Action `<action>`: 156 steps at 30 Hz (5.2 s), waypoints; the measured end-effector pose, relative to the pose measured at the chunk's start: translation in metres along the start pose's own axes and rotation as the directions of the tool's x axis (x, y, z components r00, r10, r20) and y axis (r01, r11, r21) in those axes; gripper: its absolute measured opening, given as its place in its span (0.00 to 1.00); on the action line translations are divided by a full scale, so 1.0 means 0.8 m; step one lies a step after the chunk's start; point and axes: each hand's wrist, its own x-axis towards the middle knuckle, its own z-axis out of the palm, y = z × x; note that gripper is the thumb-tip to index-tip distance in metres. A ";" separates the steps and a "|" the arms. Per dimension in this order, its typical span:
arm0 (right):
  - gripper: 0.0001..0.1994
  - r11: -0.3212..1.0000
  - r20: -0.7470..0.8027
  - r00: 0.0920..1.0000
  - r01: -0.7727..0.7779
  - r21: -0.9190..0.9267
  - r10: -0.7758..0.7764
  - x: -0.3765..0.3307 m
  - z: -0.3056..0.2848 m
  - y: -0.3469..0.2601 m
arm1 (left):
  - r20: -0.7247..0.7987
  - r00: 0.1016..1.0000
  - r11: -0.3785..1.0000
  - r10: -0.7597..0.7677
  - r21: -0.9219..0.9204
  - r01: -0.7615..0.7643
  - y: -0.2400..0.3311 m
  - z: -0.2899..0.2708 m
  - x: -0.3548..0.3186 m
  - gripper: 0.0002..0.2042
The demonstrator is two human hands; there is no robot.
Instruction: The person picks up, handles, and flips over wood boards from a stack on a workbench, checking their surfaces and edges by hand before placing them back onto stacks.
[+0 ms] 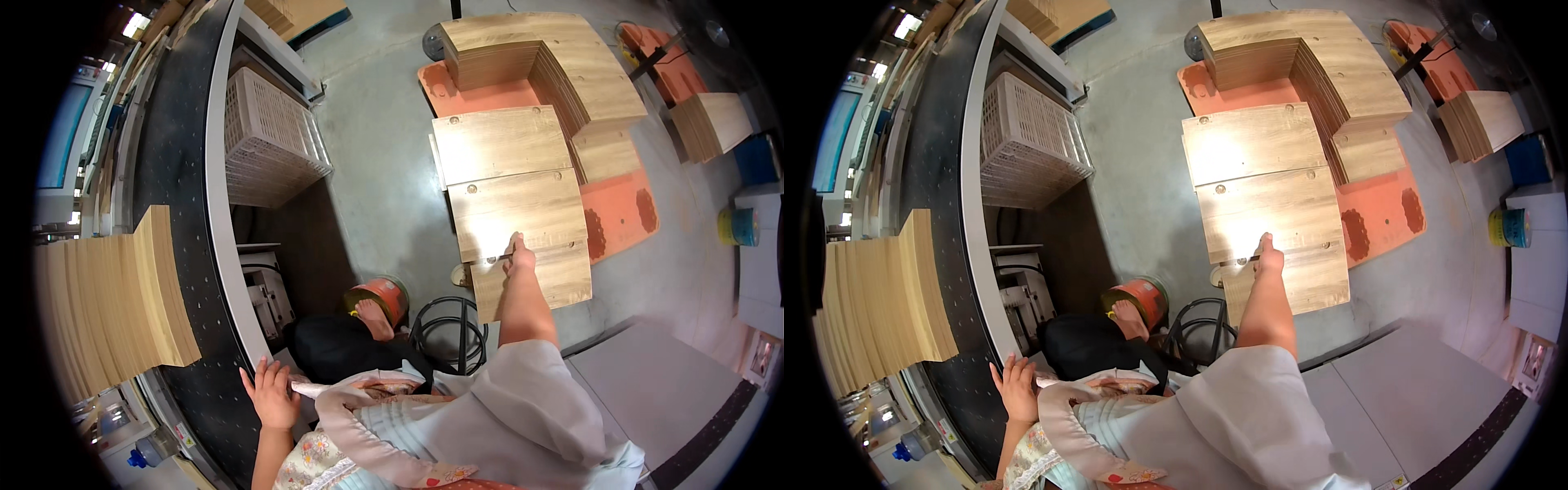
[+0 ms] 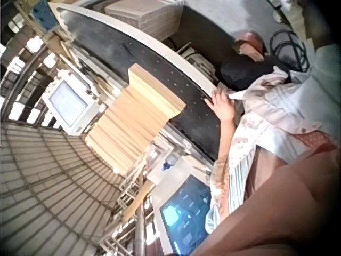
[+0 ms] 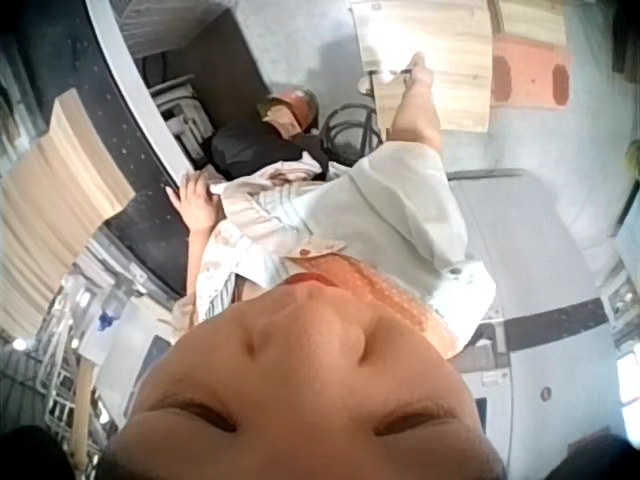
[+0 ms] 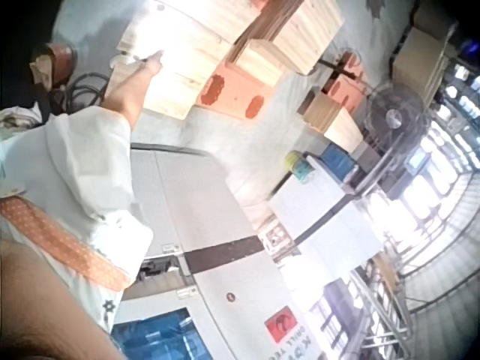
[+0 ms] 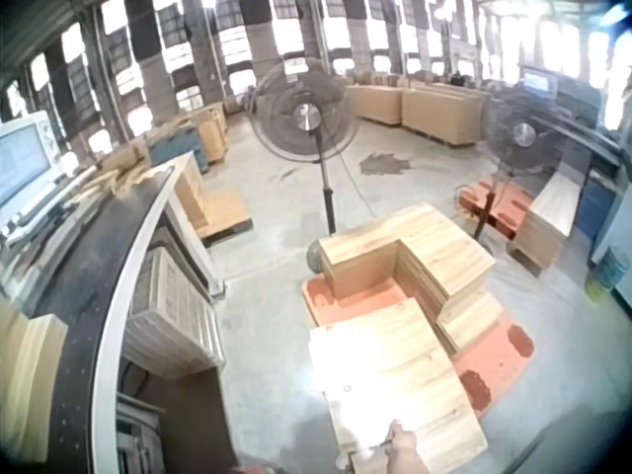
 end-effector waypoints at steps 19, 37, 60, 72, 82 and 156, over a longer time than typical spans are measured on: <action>0.12 0.763 0.948 0.105 0.570 -0.305 0.300 -0.394 0.216 0.140 | -0.456 0.781 0.546 -0.426 -0.818 -0.180 -0.036 0.013 -0.038 0.18; 0.18 0.333 0.523 -0.643 0.752 0.569 0.559 -0.713 0.184 0.328 | -0.341 0.078 0.347 -0.937 -0.934 0.082 -0.073 0.078 -0.290 0.14; 0.33 -0.827 0.826 -0.514 0.342 0.445 0.232 -0.764 0.391 0.315 | -0.400 0.148 0.408 -0.904 -0.912 0.026 -0.089 0.082 -0.289 0.15; 0.41 -0.856 0.906 -0.380 0.389 0.341 0.188 -0.779 0.371 0.313 | -0.452 0.162 0.457 -0.877 -0.889 -0.009 -0.084 0.075 -0.282 0.14; 0.39 -0.841 0.862 -0.456 0.358 0.406 0.222 -0.771 0.375 0.319 | -0.432 0.170 0.441 -0.886 -0.897 0.019 -0.082 0.075 -0.286 0.14; 0.19 0.546 0.568 -0.194 0.630 -0.552 0.799 -0.634 0.138 0.286 | 0.309 0.705 -0.769 -0.639 -0.275 -0.576 -0.067 0.088 -0.223 0.19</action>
